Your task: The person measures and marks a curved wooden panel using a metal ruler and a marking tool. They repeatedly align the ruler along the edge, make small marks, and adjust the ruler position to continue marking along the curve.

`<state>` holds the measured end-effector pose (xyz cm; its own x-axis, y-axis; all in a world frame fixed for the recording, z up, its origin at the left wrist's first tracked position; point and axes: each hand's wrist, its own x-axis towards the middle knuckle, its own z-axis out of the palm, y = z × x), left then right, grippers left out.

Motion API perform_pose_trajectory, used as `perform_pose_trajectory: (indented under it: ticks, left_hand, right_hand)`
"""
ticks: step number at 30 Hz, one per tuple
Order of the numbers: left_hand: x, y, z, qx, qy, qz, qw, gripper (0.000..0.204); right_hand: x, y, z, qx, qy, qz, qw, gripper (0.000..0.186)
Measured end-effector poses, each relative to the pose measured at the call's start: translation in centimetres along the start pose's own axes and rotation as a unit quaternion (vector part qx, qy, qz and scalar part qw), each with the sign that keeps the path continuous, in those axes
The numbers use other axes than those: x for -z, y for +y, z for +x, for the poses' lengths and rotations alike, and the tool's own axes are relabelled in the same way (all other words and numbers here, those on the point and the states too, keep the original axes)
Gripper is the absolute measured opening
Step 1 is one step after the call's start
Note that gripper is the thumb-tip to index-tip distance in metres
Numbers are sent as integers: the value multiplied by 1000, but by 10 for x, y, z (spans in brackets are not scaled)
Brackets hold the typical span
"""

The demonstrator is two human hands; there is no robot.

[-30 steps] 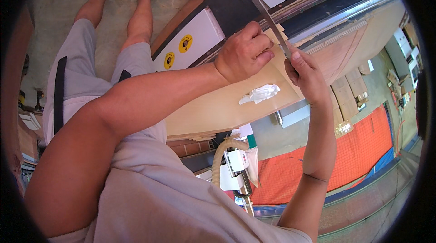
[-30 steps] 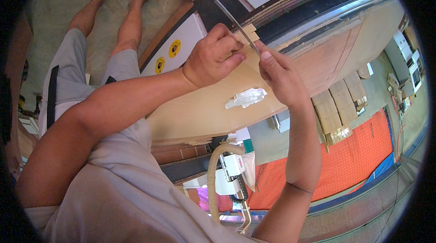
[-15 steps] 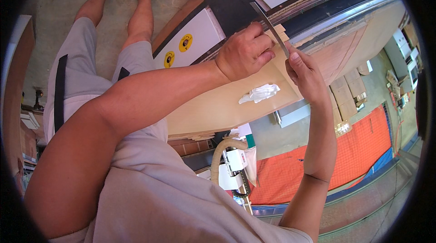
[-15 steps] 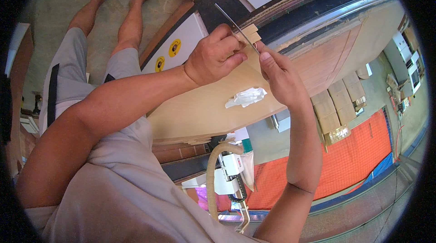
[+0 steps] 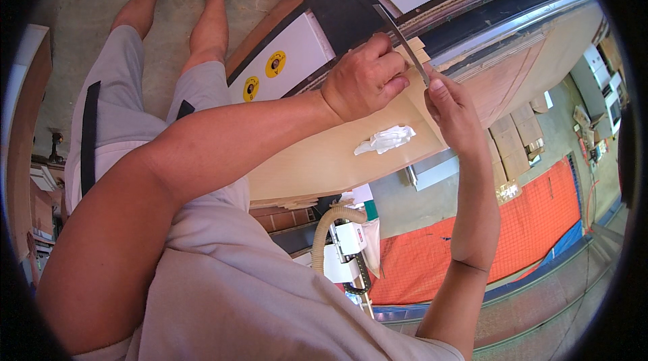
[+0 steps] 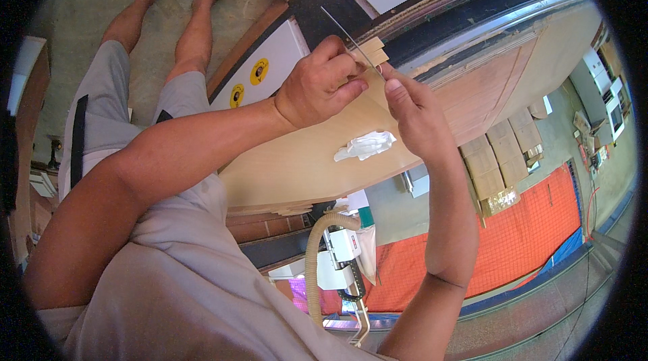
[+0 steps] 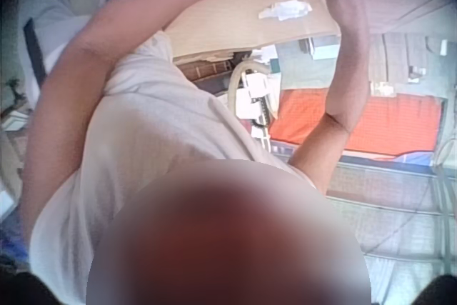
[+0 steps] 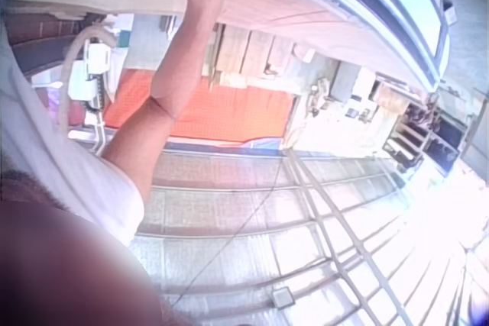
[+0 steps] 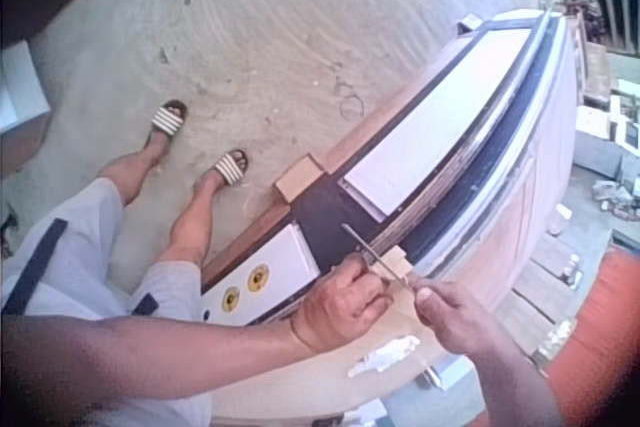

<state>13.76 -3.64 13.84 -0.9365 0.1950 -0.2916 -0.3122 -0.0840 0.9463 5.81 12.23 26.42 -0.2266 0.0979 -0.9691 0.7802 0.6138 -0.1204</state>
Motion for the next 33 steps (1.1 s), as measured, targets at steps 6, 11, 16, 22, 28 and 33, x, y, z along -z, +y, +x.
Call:
perform_pose_trajectory:
  ticks: [6,11,16,22,28,33]
  left_hand:
    - [-1,0,0,3,7,-5,1000,17]
    - [-1,1,0,11,4,-12,1000,16]
    - [-1,1,0,8,5,-10,1000,15]
    - [-1,2,1,5,14,-16,1000,15]
    - [0,5,0,14,13,-21,1000,15]
    - [0,5,1,20,14,-29,999,15]
  right_hand:
    - [-2,8,1,29,14,13,999,46]
    - [-4,8,2,24,7,37,999,35]
    - [-3,4,2,20,-13,56,998,28]
    - [-3,-1,7,22,-31,49,998,20]
    - [-1,-7,8,-3,-52,81,995,16]
    - [-5,-6,10,18,-39,57,997,14]
